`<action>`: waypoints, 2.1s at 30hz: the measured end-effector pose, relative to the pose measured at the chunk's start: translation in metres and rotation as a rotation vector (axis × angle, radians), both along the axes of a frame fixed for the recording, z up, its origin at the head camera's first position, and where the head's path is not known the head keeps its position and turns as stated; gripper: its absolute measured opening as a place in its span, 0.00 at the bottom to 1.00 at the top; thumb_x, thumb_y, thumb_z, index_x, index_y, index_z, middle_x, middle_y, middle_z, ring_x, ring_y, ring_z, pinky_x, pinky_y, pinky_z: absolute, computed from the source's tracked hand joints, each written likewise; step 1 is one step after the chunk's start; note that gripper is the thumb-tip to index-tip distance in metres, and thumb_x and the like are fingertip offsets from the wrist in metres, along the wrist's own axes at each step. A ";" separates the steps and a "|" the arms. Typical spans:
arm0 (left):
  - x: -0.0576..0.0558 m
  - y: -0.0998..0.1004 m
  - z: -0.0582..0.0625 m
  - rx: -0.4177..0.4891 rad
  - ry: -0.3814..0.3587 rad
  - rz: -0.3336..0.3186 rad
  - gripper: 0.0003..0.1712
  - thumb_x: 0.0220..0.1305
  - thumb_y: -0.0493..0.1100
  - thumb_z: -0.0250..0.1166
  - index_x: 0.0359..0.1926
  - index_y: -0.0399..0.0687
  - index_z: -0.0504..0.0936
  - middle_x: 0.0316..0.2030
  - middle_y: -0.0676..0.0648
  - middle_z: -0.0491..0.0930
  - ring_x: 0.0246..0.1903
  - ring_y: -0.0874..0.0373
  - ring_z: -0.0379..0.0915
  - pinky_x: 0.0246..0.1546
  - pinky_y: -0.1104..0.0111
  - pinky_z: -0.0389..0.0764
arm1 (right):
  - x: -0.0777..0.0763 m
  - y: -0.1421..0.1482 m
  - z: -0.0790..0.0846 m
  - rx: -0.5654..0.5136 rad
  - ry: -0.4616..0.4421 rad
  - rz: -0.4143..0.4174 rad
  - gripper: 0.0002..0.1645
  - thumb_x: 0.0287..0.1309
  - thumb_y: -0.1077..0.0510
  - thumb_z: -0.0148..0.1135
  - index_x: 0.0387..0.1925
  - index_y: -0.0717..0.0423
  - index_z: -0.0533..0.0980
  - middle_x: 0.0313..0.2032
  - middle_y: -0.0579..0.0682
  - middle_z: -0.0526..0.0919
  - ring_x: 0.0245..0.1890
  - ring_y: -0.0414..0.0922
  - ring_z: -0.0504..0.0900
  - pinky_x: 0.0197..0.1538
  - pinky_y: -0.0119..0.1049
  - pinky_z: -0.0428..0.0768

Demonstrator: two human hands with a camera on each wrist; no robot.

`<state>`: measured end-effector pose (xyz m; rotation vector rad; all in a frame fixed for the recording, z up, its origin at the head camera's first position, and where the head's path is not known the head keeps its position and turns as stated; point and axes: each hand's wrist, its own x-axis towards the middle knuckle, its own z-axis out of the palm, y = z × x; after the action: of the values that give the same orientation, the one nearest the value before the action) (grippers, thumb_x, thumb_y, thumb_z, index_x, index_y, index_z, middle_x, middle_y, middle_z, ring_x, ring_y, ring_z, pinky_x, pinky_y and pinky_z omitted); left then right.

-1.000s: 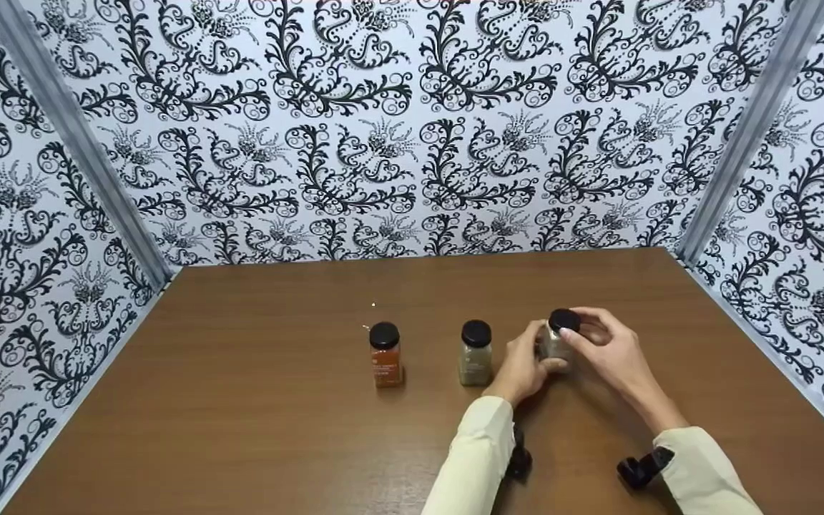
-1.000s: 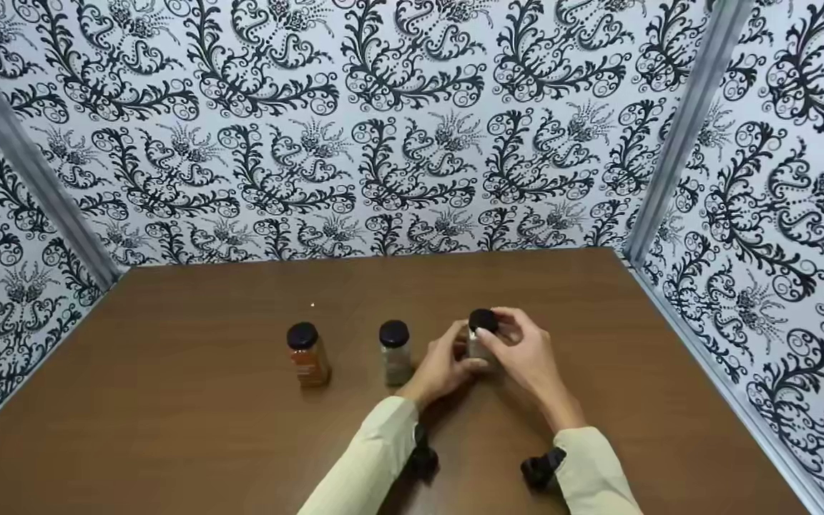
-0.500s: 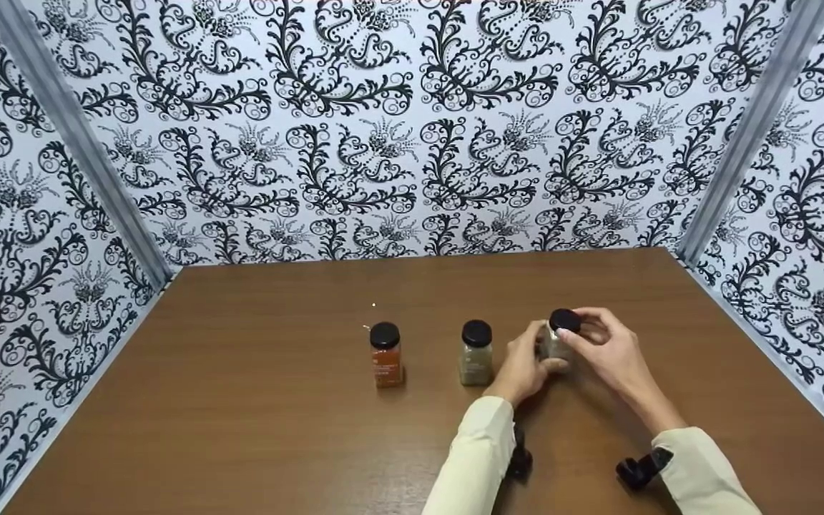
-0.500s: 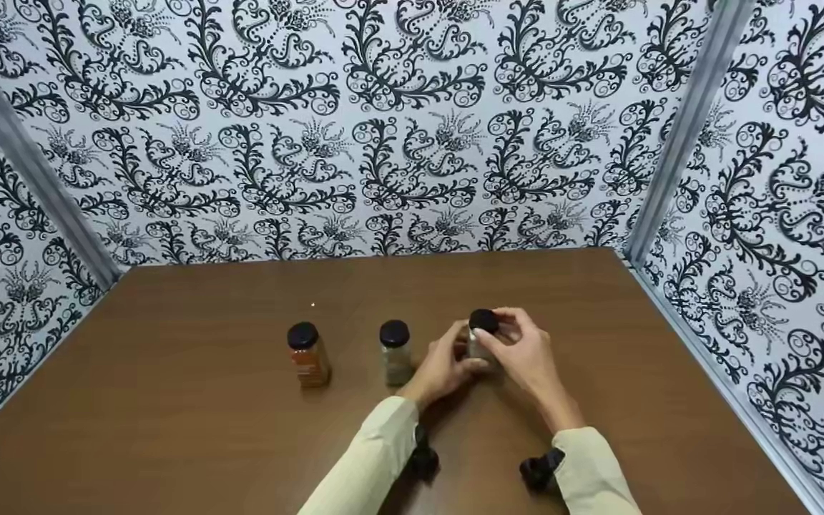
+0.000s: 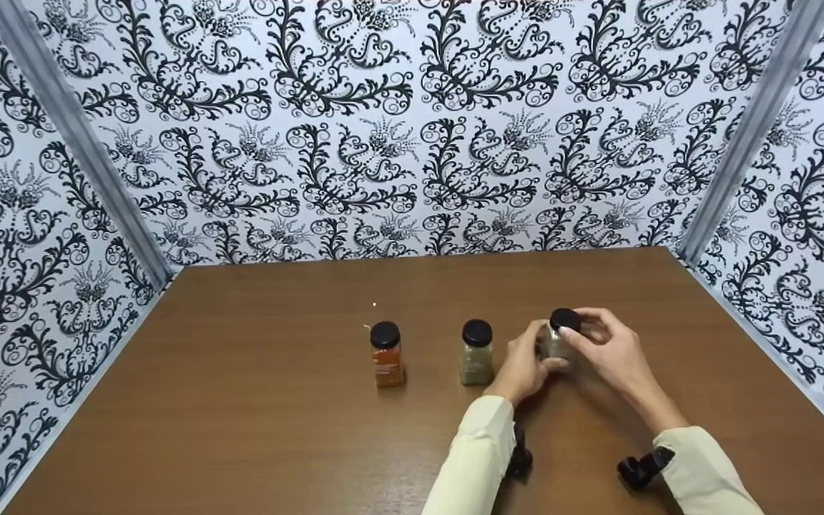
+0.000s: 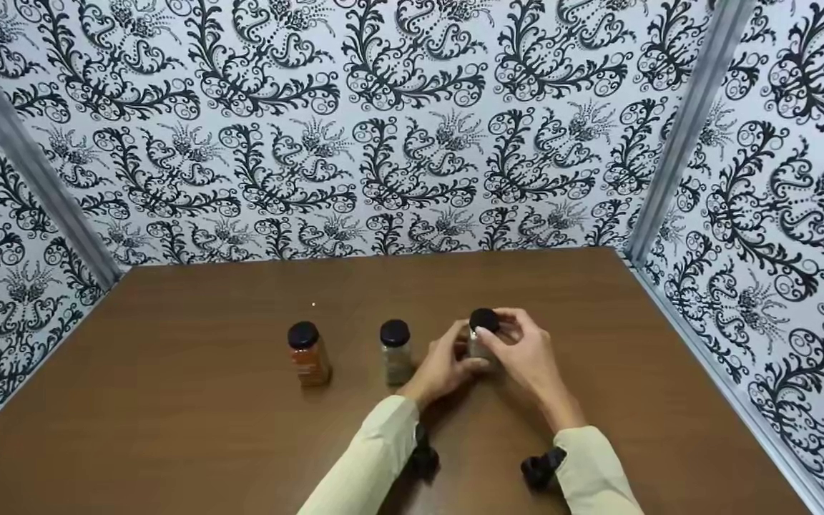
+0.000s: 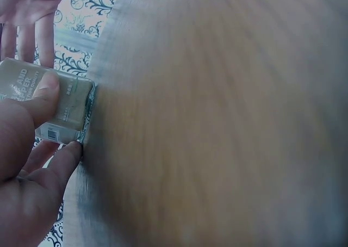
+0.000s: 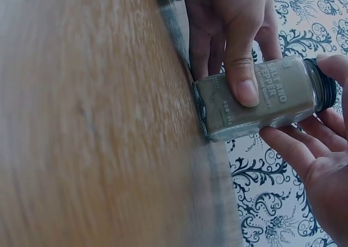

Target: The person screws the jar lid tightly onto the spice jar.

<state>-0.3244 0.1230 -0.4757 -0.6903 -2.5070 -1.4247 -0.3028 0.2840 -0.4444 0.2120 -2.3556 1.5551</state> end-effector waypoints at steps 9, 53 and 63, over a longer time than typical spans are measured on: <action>0.000 0.001 0.000 -0.002 -0.001 0.019 0.30 0.56 0.42 0.75 0.59 0.51 0.74 0.46 0.45 0.86 0.47 0.57 0.82 0.48 0.74 0.79 | 0.000 -0.004 -0.002 0.029 0.064 -0.017 0.25 0.60 0.53 0.70 0.57 0.57 0.77 0.53 0.61 0.84 0.46 0.22 0.81 0.47 0.17 0.79; 0.008 0.006 0.004 -0.043 -0.023 0.067 0.32 0.57 0.34 0.72 0.62 0.51 0.73 0.50 0.44 0.83 0.51 0.54 0.79 0.52 0.70 0.79 | 0.001 -0.021 -0.011 0.087 0.120 -0.241 0.24 0.58 0.53 0.73 0.53 0.60 0.79 0.51 0.59 0.86 0.49 0.44 0.85 0.46 0.12 0.76; 0.016 0.009 0.015 -0.055 -0.066 0.156 0.38 0.55 0.31 0.72 0.67 0.42 0.68 0.54 0.39 0.81 0.55 0.46 0.78 0.57 0.63 0.80 | 0.001 -0.023 0.003 0.099 -0.004 -0.158 0.29 0.60 0.47 0.70 0.57 0.59 0.77 0.53 0.64 0.84 0.55 0.54 0.84 0.45 0.11 0.75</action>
<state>-0.3088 0.1322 -0.4606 -0.4515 -2.5937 -1.3502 -0.3019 0.2606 -0.4416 0.0435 -2.3911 1.3694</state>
